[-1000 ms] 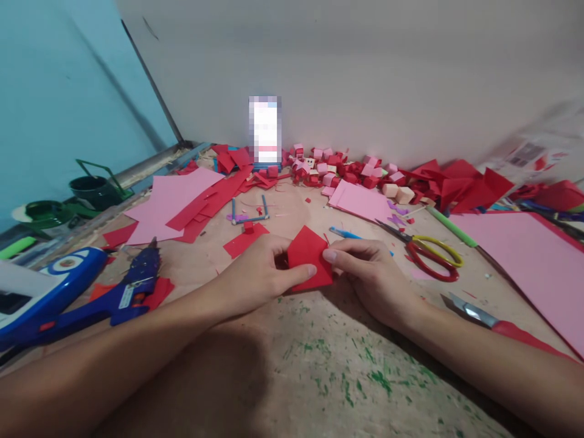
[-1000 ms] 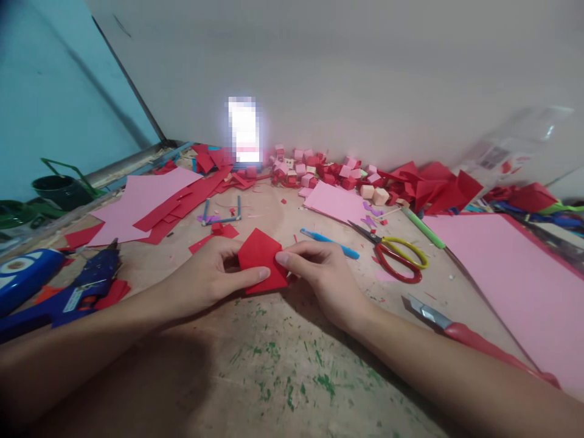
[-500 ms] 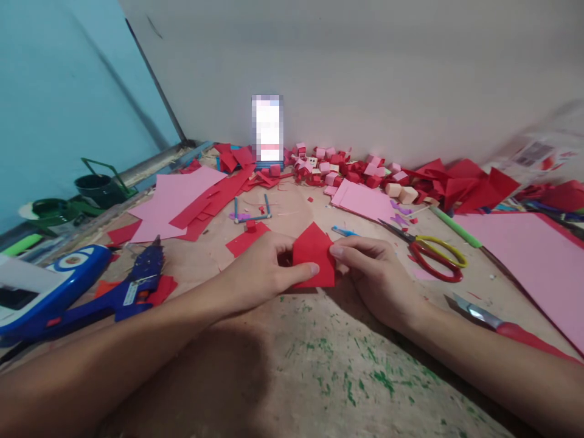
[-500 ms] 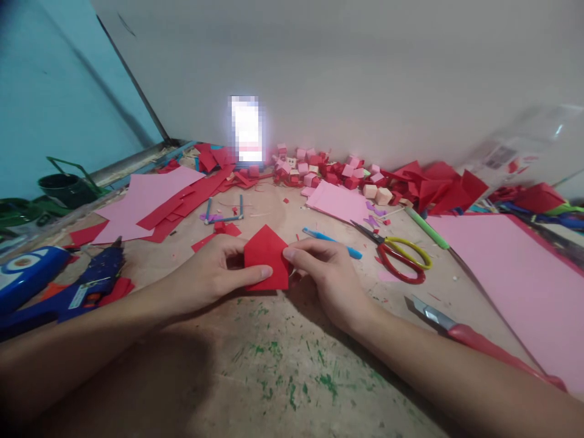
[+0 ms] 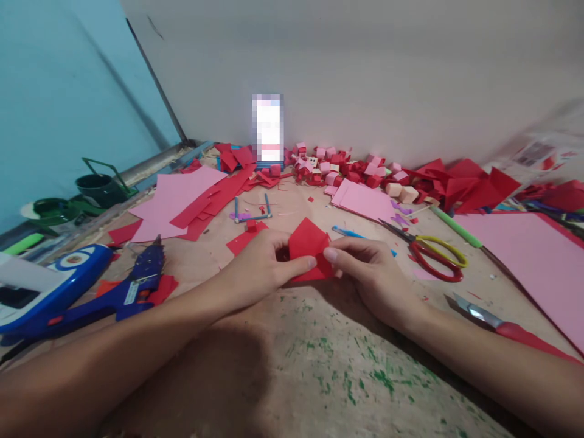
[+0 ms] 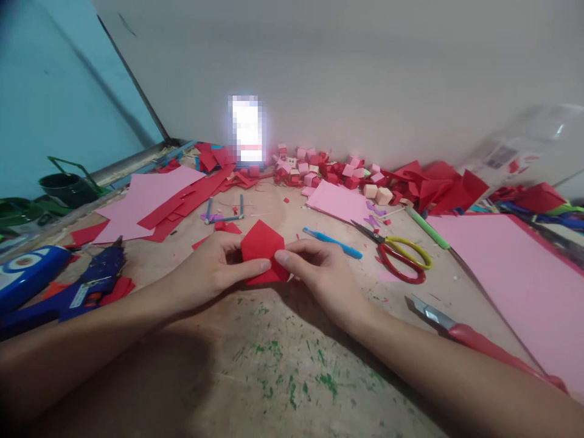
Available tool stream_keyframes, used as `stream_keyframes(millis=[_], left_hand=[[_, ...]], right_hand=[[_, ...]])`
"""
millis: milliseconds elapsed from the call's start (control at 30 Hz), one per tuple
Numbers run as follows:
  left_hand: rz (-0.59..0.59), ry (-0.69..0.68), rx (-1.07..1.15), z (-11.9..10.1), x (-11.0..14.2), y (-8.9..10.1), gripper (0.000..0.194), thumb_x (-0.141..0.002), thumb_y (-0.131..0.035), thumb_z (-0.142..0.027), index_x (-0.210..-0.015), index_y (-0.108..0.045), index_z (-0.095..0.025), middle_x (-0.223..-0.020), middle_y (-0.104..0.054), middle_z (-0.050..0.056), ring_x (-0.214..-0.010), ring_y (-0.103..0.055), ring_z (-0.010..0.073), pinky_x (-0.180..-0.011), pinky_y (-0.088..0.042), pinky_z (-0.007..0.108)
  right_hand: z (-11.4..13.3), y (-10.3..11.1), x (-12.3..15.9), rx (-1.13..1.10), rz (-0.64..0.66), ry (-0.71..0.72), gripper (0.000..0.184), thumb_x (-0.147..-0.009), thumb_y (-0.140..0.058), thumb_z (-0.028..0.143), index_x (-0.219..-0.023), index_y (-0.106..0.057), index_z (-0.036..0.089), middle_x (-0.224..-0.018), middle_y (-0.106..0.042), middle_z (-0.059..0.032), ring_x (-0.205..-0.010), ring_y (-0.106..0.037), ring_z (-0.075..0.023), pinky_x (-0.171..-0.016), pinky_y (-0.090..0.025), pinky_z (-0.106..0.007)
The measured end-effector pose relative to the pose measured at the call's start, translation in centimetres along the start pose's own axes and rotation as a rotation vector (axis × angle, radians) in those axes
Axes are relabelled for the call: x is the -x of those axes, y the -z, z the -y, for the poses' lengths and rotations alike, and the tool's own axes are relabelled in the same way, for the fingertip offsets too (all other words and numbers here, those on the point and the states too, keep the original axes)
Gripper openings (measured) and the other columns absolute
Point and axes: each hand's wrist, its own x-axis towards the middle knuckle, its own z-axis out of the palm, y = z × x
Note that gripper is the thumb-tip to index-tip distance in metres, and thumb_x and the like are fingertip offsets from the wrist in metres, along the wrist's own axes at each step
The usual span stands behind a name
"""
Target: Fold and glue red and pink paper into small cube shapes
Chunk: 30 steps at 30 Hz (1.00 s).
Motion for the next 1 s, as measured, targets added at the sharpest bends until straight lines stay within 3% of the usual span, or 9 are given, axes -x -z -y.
stream_keyframes(millis=[100,233,333,567,767,1000], left_hand=[[-0.025,0.0,0.013,-0.22,-0.12,0.02,0.025,-0.086,-0.07,-0.034,-0.07,-0.069,-0.014,-0.068,-0.064,-0.001,-0.063,-0.054,0.0123,-0.057,-0.039,0.023],[-0.017,-0.026,0.002,-0.36,-0.19,0.16,0.024,-0.087,-0.07,-0.033,-0.072,-0.072,-0.015,-0.068,-0.067,0.0,-0.062,-0.055,0.0123,-0.057,-0.04,0.024],[-0.038,-0.011,-0.029,-0.07,-0.17,0.23,0.03,-0.088,-0.07,-0.032,-0.063,-0.066,-0.015,-0.062,-0.065,0.0,-0.059,-0.058,0.0125,-0.057,-0.042,0.025],[-0.068,0.008,-0.048,0.11,-0.07,0.23,0.028,-0.088,-0.071,-0.029,-0.064,-0.068,-0.015,-0.06,-0.067,0.001,-0.057,-0.061,0.0125,-0.057,-0.046,0.024],[-0.031,0.037,-0.042,0.02,0.02,0.24,0.027,-0.088,-0.071,-0.031,-0.068,-0.071,-0.014,-0.065,-0.071,0.004,-0.06,-0.063,0.014,-0.059,-0.047,0.025],[-0.084,-0.023,0.006,-0.42,0.04,0.23,0.026,-0.09,-0.069,-0.032,-0.07,-0.072,-0.014,-0.068,-0.071,0.004,-0.063,-0.062,0.0142,-0.059,-0.047,0.024]], right_hand=[[0.04,-0.14,0.12,0.039,0.028,-0.025,0.02,-0.074,-0.09,0.036,-0.07,-0.081,0.019,-0.06,-0.071,-0.0004,-0.051,-0.061,-0.0107,-0.051,-0.046,-0.022],[-0.05,-0.02,0.14,0.043,-0.047,-0.002,0.025,-0.079,-0.085,0.039,-0.067,-0.078,0.018,-0.06,-0.071,-0.0013,-0.053,-0.062,-0.0115,-0.053,-0.048,-0.023],[-0.03,0.12,0.03,0.084,-0.079,0.022,0.026,-0.079,-0.085,0.039,-0.066,-0.078,0.018,-0.061,-0.071,-0.0018,-0.053,-0.06,-0.0113,-0.052,-0.046,-0.023],[0.19,-0.17,0.25,0.062,0.028,0.021,0.019,-0.08,-0.084,0.035,-0.072,-0.082,0.018,-0.07,-0.076,-0.0036,-0.061,-0.064,-0.0123,-0.058,-0.05,-0.024],[0.14,-0.44,0.29,-0.048,0.024,-0.05,0.021,-0.077,-0.087,0.036,-0.071,-0.082,0.017,-0.067,-0.077,-0.0051,-0.057,-0.066,-0.0126,-0.057,-0.053,-0.025],[0.14,-0.26,0.28,-0.004,0.033,-0.053,0.027,-0.076,-0.088,0.042,-0.067,-0.08,0.018,-0.066,-0.076,-0.005,-0.056,-0.067,-0.0143,-0.058,-0.055,-0.027]])
